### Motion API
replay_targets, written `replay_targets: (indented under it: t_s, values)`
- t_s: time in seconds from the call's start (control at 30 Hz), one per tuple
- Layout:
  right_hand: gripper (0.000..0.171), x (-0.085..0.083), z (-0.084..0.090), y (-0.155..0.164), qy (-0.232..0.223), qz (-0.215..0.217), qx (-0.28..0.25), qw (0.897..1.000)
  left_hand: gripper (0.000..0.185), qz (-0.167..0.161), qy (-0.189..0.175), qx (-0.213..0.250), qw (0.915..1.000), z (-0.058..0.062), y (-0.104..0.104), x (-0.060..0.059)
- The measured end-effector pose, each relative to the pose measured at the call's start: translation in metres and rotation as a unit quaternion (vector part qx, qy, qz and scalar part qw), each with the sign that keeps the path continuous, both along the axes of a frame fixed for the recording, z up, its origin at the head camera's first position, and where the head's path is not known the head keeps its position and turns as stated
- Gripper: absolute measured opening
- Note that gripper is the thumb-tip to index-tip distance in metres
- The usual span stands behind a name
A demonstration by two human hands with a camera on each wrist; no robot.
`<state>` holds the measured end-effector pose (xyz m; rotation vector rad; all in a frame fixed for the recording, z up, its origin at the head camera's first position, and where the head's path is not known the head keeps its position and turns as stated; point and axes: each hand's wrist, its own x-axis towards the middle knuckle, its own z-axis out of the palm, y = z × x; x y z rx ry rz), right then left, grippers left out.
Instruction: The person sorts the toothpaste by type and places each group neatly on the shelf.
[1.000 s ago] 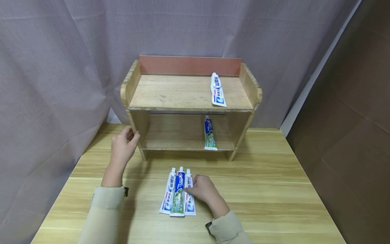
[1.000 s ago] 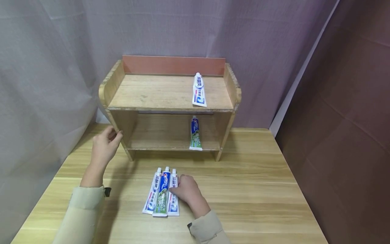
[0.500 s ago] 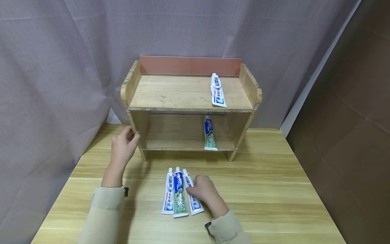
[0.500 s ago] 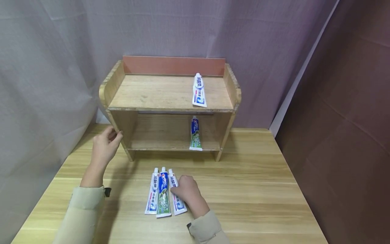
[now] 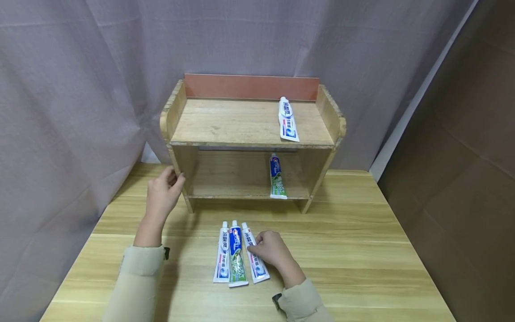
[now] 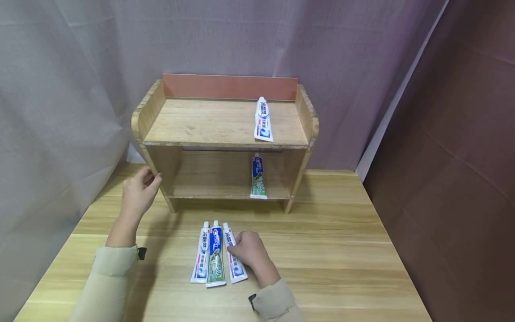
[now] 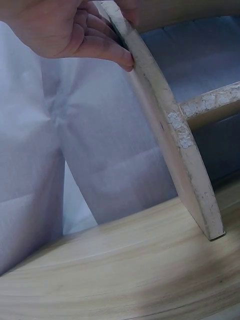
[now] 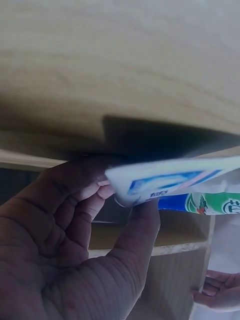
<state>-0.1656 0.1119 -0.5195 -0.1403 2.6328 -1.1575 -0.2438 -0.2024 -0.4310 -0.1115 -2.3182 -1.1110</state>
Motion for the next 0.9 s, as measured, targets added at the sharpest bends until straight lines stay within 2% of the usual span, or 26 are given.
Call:
replay_targets:
  t_s: [0.9]
  values:
    - [0.021,-0.0026,0.0019,0.0089,-0.017,-0.007,-0.028,0.999,0.026,-0.003,0.002,0.014,0.9999,0.0008,0.0011,-0.0004]
